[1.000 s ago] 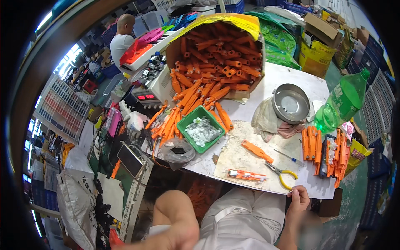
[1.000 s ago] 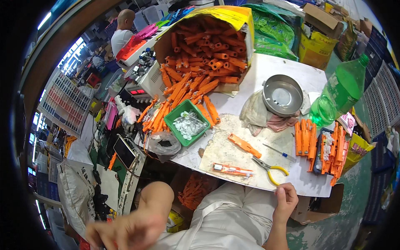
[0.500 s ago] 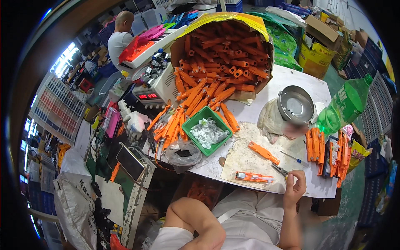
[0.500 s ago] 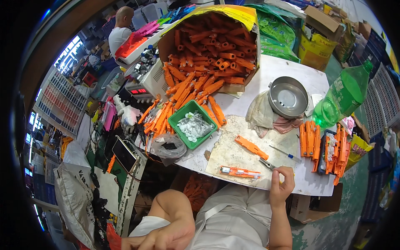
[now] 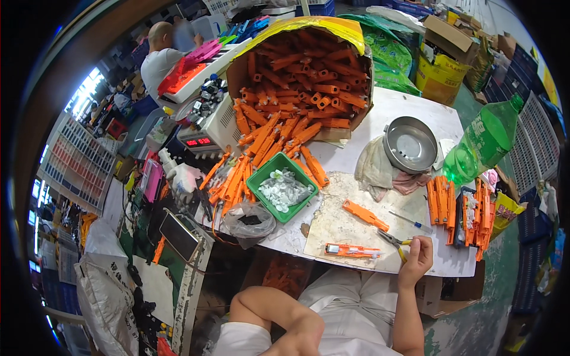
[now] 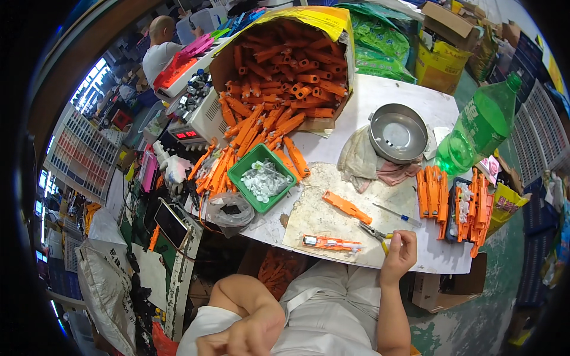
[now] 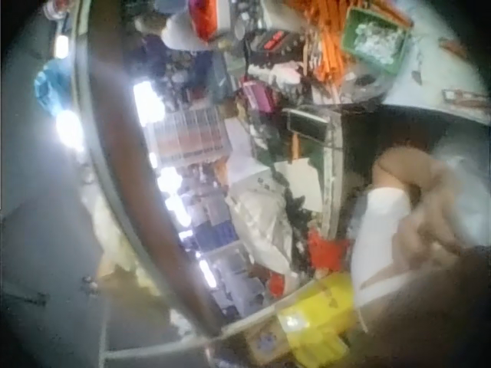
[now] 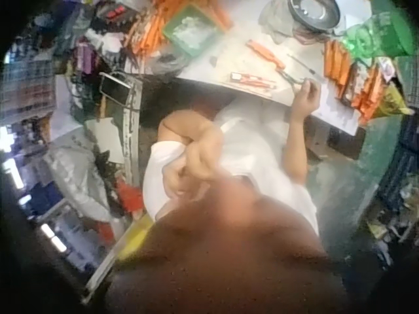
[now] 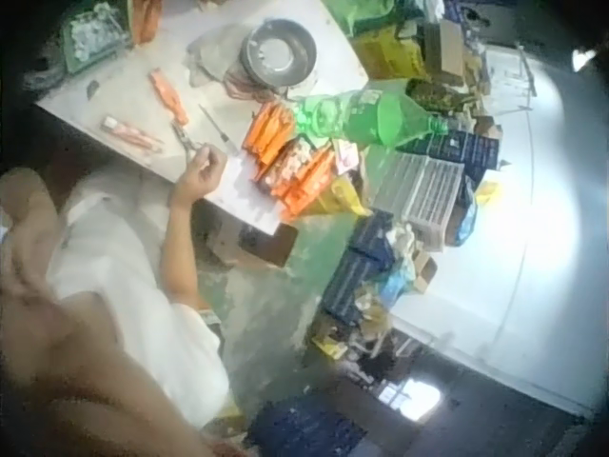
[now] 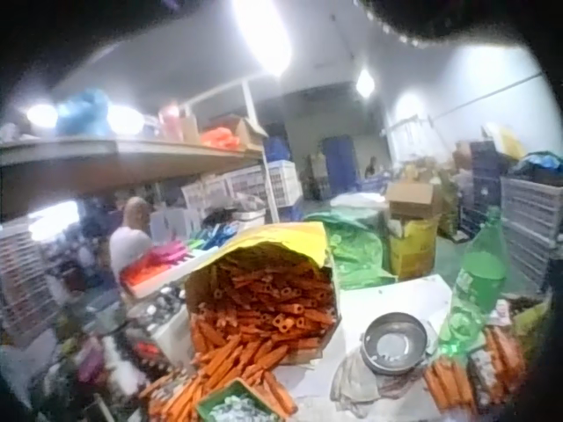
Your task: The person assembles small orange plastic components at a cluttered workbench. They insert white cylindrical pieces into the orange parts, use a screwdriver to adjust internal elements, and employ pliers to secure or modify the assembly. Finished units are placed on the table while additional parts are drawn from a nearby container.
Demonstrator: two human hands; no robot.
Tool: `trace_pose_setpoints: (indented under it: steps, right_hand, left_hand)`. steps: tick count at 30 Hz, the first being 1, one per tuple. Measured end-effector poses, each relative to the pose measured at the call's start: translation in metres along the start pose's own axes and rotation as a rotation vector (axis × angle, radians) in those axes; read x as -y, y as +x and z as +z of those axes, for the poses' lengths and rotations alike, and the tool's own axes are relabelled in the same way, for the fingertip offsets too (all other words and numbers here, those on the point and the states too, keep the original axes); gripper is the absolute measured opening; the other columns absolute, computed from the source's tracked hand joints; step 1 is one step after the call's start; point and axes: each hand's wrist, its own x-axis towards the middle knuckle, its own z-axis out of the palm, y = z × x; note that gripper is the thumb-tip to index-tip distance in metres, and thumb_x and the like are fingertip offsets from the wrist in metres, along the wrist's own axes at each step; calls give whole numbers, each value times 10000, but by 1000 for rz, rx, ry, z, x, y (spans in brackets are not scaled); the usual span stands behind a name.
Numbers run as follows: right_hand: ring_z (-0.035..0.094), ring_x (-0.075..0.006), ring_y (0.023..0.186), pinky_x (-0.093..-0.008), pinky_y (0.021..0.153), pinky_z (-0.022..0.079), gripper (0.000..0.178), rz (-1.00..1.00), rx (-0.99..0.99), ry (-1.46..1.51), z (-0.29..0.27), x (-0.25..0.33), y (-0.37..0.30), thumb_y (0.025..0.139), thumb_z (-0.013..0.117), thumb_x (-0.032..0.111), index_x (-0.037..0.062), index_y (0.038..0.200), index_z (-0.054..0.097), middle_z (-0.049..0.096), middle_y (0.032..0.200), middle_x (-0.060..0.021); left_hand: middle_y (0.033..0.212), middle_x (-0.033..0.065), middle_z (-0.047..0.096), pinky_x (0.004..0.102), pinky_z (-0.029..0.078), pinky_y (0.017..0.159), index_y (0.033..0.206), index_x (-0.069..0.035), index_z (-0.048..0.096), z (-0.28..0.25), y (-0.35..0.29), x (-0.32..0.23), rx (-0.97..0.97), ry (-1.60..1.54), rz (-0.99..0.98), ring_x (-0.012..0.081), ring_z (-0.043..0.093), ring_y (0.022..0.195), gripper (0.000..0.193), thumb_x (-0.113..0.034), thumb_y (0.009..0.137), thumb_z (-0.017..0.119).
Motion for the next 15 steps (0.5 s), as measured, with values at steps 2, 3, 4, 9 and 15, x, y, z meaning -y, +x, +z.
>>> trace_pose_setpoints:
  steps: [2,3,4,9,15]
  right_hand:
    - [456,-96,748,-223,707,377,109,23,0,23,1,1,1,904,525,87,-10,855,529,503,826,-37]
    - [460,-101,761,-225,718,379,101,39,13,39,0,1,1,902,526,78,-14,861,529,504,837,-43]
    - [464,-106,775,-227,729,381,94,59,36,68,1,3,0,899,527,70,-18,867,529,504,848,-49]
    - [467,-109,783,-225,732,382,90,58,29,55,-4,0,1,898,528,64,-22,871,528,503,858,-56]
    - [451,-96,728,-223,688,374,120,49,11,44,4,3,1,905,523,97,-8,845,527,500,806,-34]
  left_hand:
    - [966,35,446,348,493,576,1054,-132,483,-18,-8,0,144,96,-52,227,541,697,229,-151,852,591]
    - [926,30,453,368,492,551,1031,-130,481,-29,-11,-1,216,149,-80,229,543,644,227,-168,843,604]
    - [886,25,461,388,491,526,1007,-129,479,-39,-11,-4,300,212,-109,230,546,591,229,-185,834,617]
    - [809,73,532,394,445,693,850,-65,614,-150,18,12,952,1465,-732,262,538,791,175,-152,717,687]
    - [814,27,510,343,353,824,714,-70,657,-216,23,18,1508,1538,-1122,206,470,903,176,-227,675,725]
